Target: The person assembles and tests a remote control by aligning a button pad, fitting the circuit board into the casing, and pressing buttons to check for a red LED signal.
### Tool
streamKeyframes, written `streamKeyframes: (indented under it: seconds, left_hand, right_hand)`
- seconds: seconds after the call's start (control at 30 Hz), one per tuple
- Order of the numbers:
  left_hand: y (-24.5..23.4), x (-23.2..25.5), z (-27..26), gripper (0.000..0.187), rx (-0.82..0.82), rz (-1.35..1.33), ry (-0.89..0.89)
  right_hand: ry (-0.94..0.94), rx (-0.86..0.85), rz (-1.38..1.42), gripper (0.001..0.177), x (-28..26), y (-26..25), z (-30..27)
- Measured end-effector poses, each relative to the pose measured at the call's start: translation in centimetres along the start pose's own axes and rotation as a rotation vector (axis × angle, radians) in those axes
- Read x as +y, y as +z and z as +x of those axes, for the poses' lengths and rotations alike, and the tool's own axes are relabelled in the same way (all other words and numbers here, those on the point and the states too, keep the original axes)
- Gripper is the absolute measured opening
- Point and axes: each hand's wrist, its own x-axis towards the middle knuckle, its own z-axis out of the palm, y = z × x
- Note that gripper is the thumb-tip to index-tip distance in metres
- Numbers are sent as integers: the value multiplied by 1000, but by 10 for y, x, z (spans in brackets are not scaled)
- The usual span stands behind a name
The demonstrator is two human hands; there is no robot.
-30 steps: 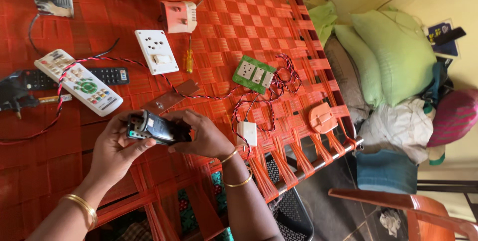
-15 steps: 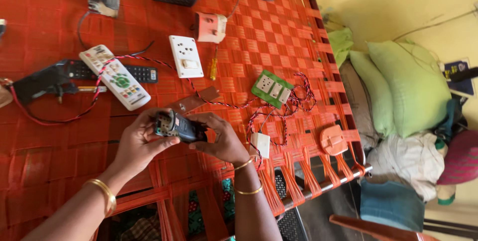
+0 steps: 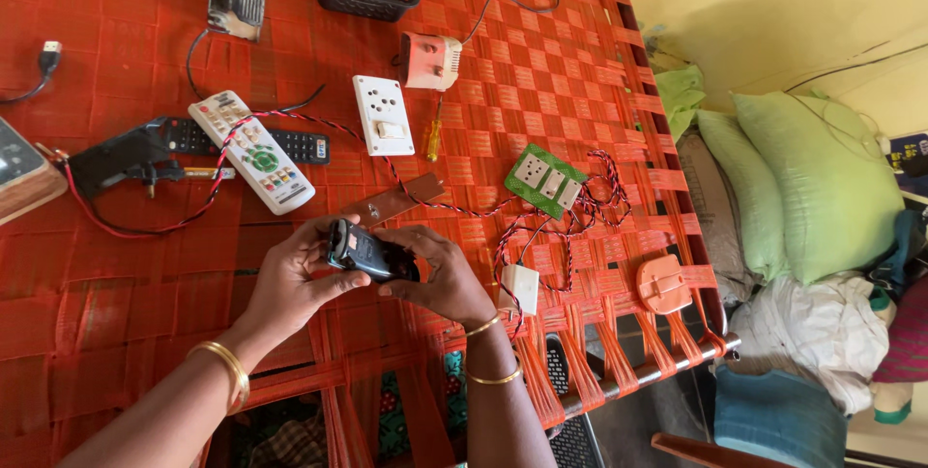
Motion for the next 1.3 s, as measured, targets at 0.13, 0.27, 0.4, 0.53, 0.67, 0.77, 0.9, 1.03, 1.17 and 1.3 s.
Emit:
streamKeyframes:
  seconds: [0.13, 0.27, 0.4, 0.53, 0.67, 0.77, 0.9, 1.03, 1.17, 1.3]
  left_hand:
    - [0, 0, 0, 67, 5, -8, 14]
    - [0, 1, -2, 70, 5, 44, 21]
    - [1, 7, 0, 72, 20, 124, 14]
    - [1, 9, -2, 68, 26, 193, 35]
    - [3, 11, -2, 63, 24, 184, 55]
    - [2, 8, -2, 60, 45, 73, 11]
    - [-2, -2, -1, 50, 158, -8, -37]
    - [-10, -9, 3, 45, 312, -193, -43]
    - [-10, -12, 4, 49, 325, -181, -53]
    - [-8, -12, 5, 51, 332, -164, -56]
  right_hand:
    - [18, -15, -2, 69, 0, 0, -1]
    - [23, -48, 25, 70, 3, -1, -1]
    - [-81, -64, -35, 69, 9, -1, 0]
    - [-33, -78, -12, 70, 19, 1, -1]
    - [53, -95, 27, 69, 22, 3, -3]
    - [15, -83, 50, 69, 20, 5, -2]
    - [-39, -66, -26, 79, 11, 8, 1]
    - [-37, 12, -129, 82, 3, 17, 4]
    - [0, 79, -163, 69, 6, 26, 6]
    - [-32, 91, -205, 64, 11, 27, 5]
